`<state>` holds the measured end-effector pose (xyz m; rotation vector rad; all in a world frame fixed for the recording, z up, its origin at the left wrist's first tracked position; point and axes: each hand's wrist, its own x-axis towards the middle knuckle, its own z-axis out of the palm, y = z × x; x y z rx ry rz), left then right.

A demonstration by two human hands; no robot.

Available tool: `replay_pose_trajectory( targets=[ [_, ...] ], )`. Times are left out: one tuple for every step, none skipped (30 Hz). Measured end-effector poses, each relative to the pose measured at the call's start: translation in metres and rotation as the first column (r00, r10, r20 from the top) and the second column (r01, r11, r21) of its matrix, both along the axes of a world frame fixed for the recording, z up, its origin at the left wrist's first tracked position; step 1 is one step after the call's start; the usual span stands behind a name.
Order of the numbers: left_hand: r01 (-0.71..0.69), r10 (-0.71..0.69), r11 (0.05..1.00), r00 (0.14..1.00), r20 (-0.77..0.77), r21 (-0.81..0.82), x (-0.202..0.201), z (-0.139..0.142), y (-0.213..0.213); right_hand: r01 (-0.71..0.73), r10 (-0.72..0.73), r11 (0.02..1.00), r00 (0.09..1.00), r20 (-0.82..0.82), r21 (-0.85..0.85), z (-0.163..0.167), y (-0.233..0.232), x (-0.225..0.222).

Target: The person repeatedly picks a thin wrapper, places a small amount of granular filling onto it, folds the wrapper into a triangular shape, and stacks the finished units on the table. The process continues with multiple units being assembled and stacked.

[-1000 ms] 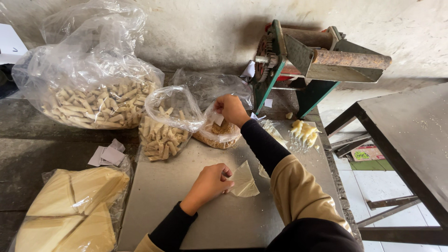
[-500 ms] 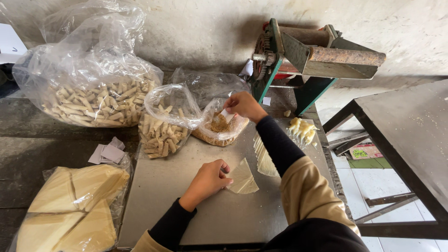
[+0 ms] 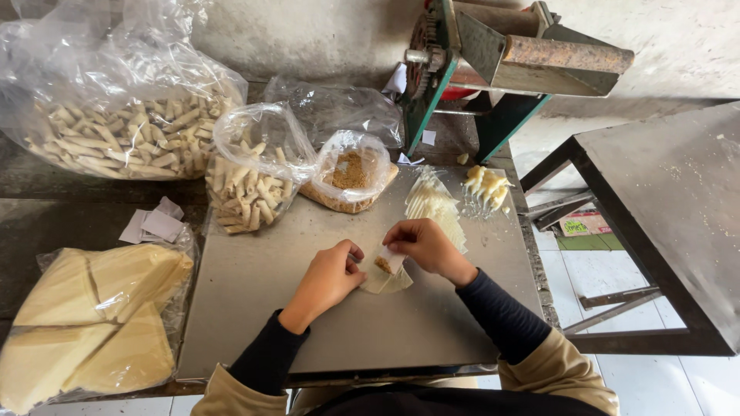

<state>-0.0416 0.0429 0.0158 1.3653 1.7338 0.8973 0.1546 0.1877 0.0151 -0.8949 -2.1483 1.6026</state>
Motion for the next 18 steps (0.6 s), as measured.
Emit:
replay_pose_trajectory(
  targets=[
    [-0.007, 0.007, 1.0, 1.0, -0.002, 0.002, 0.001, 0.0, -0.001, 0.028, -0.028, 0.999, 1.0, -0.006, 0.025, -0.001, -0.006, -0.001],
    [-0.015, 0.015, 1.0, 1.0, -0.005, 0.005, 0.002, 0.0, -0.003, 0.041, -0.045, 0.993, 0.998, 0.036, 0.11, 0.0, -0.011, -0.002],
    [-0.015, 0.015, 1.0, 1.0, -0.007, 0.005, 0.002, 0.001, -0.003, 0.05, -0.065, 0.98, 0.995, 0.075, 0.195, 0.001, -0.017, -0.003],
    [-0.016, 0.016, 1.0, 1.0, -0.01, 0.005, 0.002, 0.001, -0.004, 0.054, -0.089, 0.959, 0.99, 0.112, 0.279, 0.004, -0.022, -0.004],
    [-0.017, 0.017, 1.0, 1.0, -0.012, 0.004, 0.003, 0.001, -0.005, 0.042, -0.073, 0.94, 0.994, 0.078, 0.34, 0.007, -0.027, -0.005],
    [-0.017, 0.017, 1.0, 1.0, -0.005, 0.014, 0.003, 0.001, -0.005, 0.033, -0.055, 0.916, 0.998, 0.043, 0.401, 0.011, -0.032, -0.006],
    [-0.017, 0.017, 1.0, 1.0, 0.002, 0.023, 0.003, 0.002, -0.005, 0.025, -0.033, 0.888, 0.999, 0.01, 0.46, 0.015, -0.037, -0.006],
    [-0.019, 0.018, 0.999, 1.0, 0.01, 0.032, 0.003, 0.002, -0.006, 0.0, -0.013, 0.862, 1.0, 0.021, 0.507, 0.019, -0.042, -0.007],
    [-0.016, 0.016, 1.0, 1.0, 0.003, 0.026, 0.003, 0.003, -0.006, -0.023, 0.006, 0.832, 0.999, 0.033, 0.554, 0.023, -0.046, -0.007],
    [-0.013, 0.013, 1.0, 1.0, -0.003, 0.02, 0.003, 0.004, -0.006, -0.048, 0.024, 0.8, 0.999, 0.048, 0.598, 0.026, -0.051, -0.006],
    [-0.011, 0.011, 1.0, 1.0, -0.009, 0.012, 0.003, 0.005, -0.006, -0.067, 0.042, 0.745, 0.998, 0.054, 0.664, 0.029, -0.055, -0.005],
    [-0.014, 0.014, 1.0, 1.0, 0.001, 0.003, 0.003, 0.006, -0.006, -0.085, 0.06, 0.682, 0.996, 0.06, 0.726, 0.032, -0.058, -0.004],
    [-0.017, 0.017, 1.0, 1.0, 0.012, -0.008, 0.003, 0.006, -0.006, -0.102, 0.077, 0.616, 0.995, 0.069, 0.781, 0.033, -0.062, -0.002],
    [-0.02, 0.021, 1.0, 1.0, 0.024, -0.02, 0.003, 0.007, -0.007, -0.113, 0.081, 0.605, 0.994, 0.08, 0.788, 0.034, -0.065, 0.0],
    [-0.014, 0.015, 1.0, 1.0, 0.028, -0.022, 0.003, 0.007, -0.007, -0.123, 0.084, 0.596, 0.992, 0.091, 0.794, 0.035, -0.068, 0.002],
    [-0.01, 0.01, 1.0, 0.999, 0.032, -0.023, 0.003, 0.008, -0.008, -0.134, 0.088, 0.585, 0.991, 0.101, 0.8, 0.036, -0.07, 0.005],
    [-0.006, 0.007, 1.0, 0.999, 0.036, -0.022, 0.003, 0.008, -0.008, -0.128, 0.074, 0.581, 0.992, 0.104, 0.804, 0.036, -0.072, 0.007],
    [-0.005, 0.005, 1.0, 1.0, 0.027, -0.023, 0.003, 0.008, -0.008, -0.124, 0.062, 0.576, 0.992, 0.108, 0.808, 0.036, -0.073, 0.01]
  ],
)
